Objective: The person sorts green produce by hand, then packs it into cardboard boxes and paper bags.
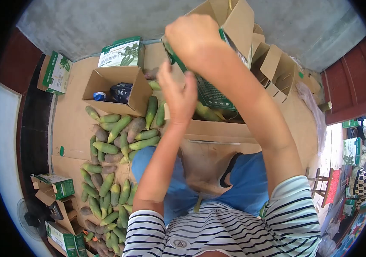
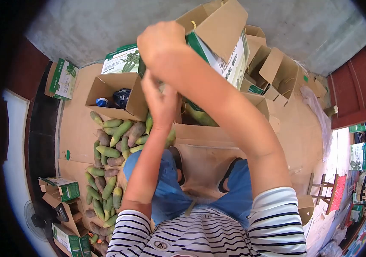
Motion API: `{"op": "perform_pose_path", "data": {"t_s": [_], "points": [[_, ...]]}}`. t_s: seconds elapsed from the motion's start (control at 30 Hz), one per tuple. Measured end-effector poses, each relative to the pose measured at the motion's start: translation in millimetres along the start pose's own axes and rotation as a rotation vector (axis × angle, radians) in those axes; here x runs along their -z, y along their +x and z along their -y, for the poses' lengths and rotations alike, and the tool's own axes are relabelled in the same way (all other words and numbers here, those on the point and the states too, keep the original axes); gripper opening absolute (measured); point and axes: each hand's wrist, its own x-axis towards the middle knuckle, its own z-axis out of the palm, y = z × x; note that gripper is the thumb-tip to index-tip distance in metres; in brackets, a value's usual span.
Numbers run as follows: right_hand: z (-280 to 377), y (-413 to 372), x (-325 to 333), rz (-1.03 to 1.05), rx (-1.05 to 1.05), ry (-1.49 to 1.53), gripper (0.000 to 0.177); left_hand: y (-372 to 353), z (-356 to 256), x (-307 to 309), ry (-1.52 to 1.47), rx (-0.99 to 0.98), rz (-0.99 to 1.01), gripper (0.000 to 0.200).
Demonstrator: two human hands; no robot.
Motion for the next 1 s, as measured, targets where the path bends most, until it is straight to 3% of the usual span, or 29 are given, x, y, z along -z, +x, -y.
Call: {"op": "perform_pose_path", "data": {"t_s": [0.07,0.13,0.17,0.27,0.3,0.53,0.63,0.73,0.87,0.93,1.0], "points": [[1,-30,-19,-0.288,0.181,0.114,0.011,16,-9,18,-0.109,-0.021,-0.196,0.050],[12,-53,-13,-0.160,0.166,0.041,0.011,28,-24,33,-0.047,-0.127,-0.205,0.037],[17,-65,-15,-0.213,0.192,0.062,0.010,30,-27,38,-0.016,-0.178,-0.206,0.033],[26,-91,-27,-0.319,0.227,0.104,0.014,30,-22,38,-0.233,-0.305,0.034,0.040],[28,-94,-28,-0.317,0.215,0.107,0.014,29,-29,36,-0.207,-0.297,0.025,0.051],[28,-116,-19,-0.191,0.358,0.139,0.019,15,-20,45,-0.196,-0.239,-0.035,0.051],[27,-121,-15,-0.104,0.365,0.221,0.018,12,-20,42,-0.184,-0.308,-0.155,0.047],[25,-123,-17,-0.063,0.319,0.287,0.018,8,-24,32,-0.186,-0.531,-0.185,0.045],[2,-135,-8,-0.022,0.276,0.481,0.024,1,-30,25,-0.137,-0.676,-0.149,0.029],[-17,-143,13,-0.114,0.209,0.303,0.027,3,-37,30,-0.121,-0.636,-0.120,0.027],[-54,-134,31,-0.334,0.137,0.307,0.034,2,-38,36,-0.076,-0.579,-0.106,0.028]]}}
